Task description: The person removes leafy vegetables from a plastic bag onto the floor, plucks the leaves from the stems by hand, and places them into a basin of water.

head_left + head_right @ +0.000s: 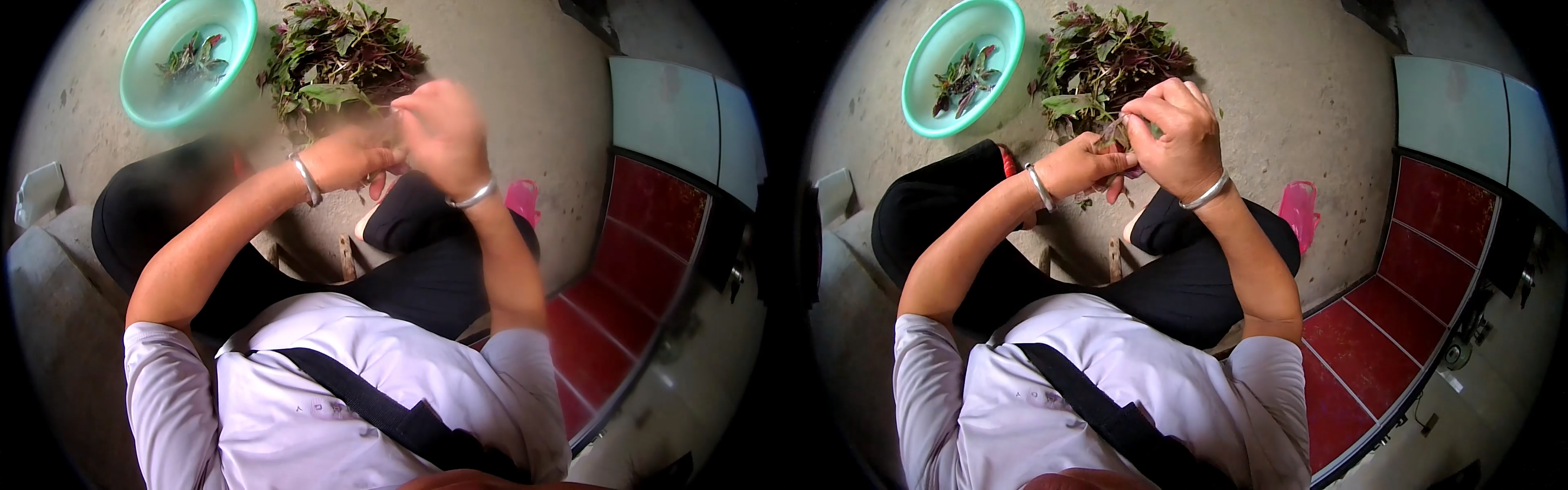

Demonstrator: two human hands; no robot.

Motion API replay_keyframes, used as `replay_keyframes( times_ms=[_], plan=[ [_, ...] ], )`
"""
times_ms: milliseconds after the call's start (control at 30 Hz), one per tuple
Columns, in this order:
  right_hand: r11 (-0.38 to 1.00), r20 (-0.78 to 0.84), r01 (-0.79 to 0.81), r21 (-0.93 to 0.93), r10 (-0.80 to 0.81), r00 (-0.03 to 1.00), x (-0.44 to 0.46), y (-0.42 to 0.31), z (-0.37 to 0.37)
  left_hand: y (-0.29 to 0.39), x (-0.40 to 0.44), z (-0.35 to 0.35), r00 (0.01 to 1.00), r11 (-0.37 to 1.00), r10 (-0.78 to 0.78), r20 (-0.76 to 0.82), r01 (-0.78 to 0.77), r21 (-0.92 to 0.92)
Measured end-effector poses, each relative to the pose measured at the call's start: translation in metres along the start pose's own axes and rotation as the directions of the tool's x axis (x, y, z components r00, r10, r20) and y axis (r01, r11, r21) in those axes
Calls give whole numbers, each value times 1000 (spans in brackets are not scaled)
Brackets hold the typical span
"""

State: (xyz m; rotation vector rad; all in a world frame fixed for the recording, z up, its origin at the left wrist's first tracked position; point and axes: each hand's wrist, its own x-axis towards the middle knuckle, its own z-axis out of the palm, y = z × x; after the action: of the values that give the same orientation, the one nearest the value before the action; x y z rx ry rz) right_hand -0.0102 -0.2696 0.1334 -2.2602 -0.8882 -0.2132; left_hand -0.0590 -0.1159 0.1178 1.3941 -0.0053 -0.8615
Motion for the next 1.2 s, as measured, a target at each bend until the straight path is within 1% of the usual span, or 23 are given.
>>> replay_keyframes(
  times_ms=[67, 133, 200, 233, 300, 333, 367, 400, 433, 500, 533, 600, 700, 733, 767, 800, 833, 933, 967, 1067, 1100, 1200],
  plan=[
    [1000, -36, 16, -16, -16, 999, -1, 4, -1, -7, 4, -2, 999, 999, -31, 24, 32, -41],
    [988, -61, 72, -137, -81, 995, -1, 7, 0, -13, 8, -5, 995, 993, -72, 74, 78, -83],
    [956, -65, 105, -274, -128, 990, 0, 7, -1, -10, 7, -9, 980, 991, -79, 184, 96, -89],
    [948, -136, 49, -315, -96, 986, 2, 14, -2, -8, 6, -10, 968, 990, -81, 238, 105, -91],
    [921, -276, -67, -384, -45, 960, 4, 37, -12, -13, -2, -2, 960, 983, -139, 242, 164, -85],
    [926, -268, -162, -341, 70, 961, 4, 40, -21, -16, -4, 1, 955, 978, -169, 243, 194, -80],
    [919, -257, -259, -298, 184, 949, 5, 43, -32, -22, 1, 0, 967, 989, -116, 227, 134, -64],
    [900, -241, -354, -256, 295, 925, 5, 44, -39, -19, 1, -6, 979, 990, -106, 175, 120, -74],
    [885, -104, -346, -311, 330, 938, 1, 46, -40, -12, 1, -12, 988, 991, -97, 122, 107, -82],
    [861, 165, -297, -413, 392, 905, -17, 53, -32, -12, 3, -21, 999, 990, -48, 24, 51, -130],
    [883, 311, -261, -389, 393, 865, -21, 53, -28, -10, 2, -23, 1000, 981, -4, -24, -1, -193],
    [924, 579, -201, -326, 363, 730, -29, 45, -21, 5, -1, -26, 999, 982, -12, -41, 4, -188],
    [920, 502, -323, -221, 391, 771, -20, 32, -22, 0, 2, -28, 998, 971, 46, -47, -56, -232],
    [899, 452, -436, -39, 405, 795, -21, 33, -16, -8, 6, -27, 998, 978, 40, -42, -48, -204],
    [839, 400, -523, 153, 431, 809, -16, 28, -14, -9, 7, -26, 999, 984, 30, -35, -36, -174],
    [743, 352, -575, 344, 466, 812, -11, 23, -12, -9, 7, -26, 999, 989, 19, -27, -23, -143],
    [609, 423, -644, 462, 487, 764, -2, 10, -15, -9, 7, -24, 999, 991, 42, -18, -43, -123],
    [485, 485, -671, 560, 465, 741, -1, -5, -5, -10, 4, -16, 996, 997, 78, -42, -78, -1],
    [504, 487, -658, 560, 442, 753, -4, -2, 5, -7, 0, -14, 991, 992, 125, -43, -126, -9],
    [445, 444, -671, 593, 515, 733, -5, -5, 7, -12, 2, -11, 987, 989, 145, -69, -145, -5],
    [435, 417, -651, 622, 520, 746, -6, -3, 7, -14, 2, -10, 986, 988, 140, -85, -145, -52],
    [400, 424, -685, 609, 566, 707, -7, 2, 4, -14, 4, -16, 985, 988, 138, -107, -144, -48]
  ],
)
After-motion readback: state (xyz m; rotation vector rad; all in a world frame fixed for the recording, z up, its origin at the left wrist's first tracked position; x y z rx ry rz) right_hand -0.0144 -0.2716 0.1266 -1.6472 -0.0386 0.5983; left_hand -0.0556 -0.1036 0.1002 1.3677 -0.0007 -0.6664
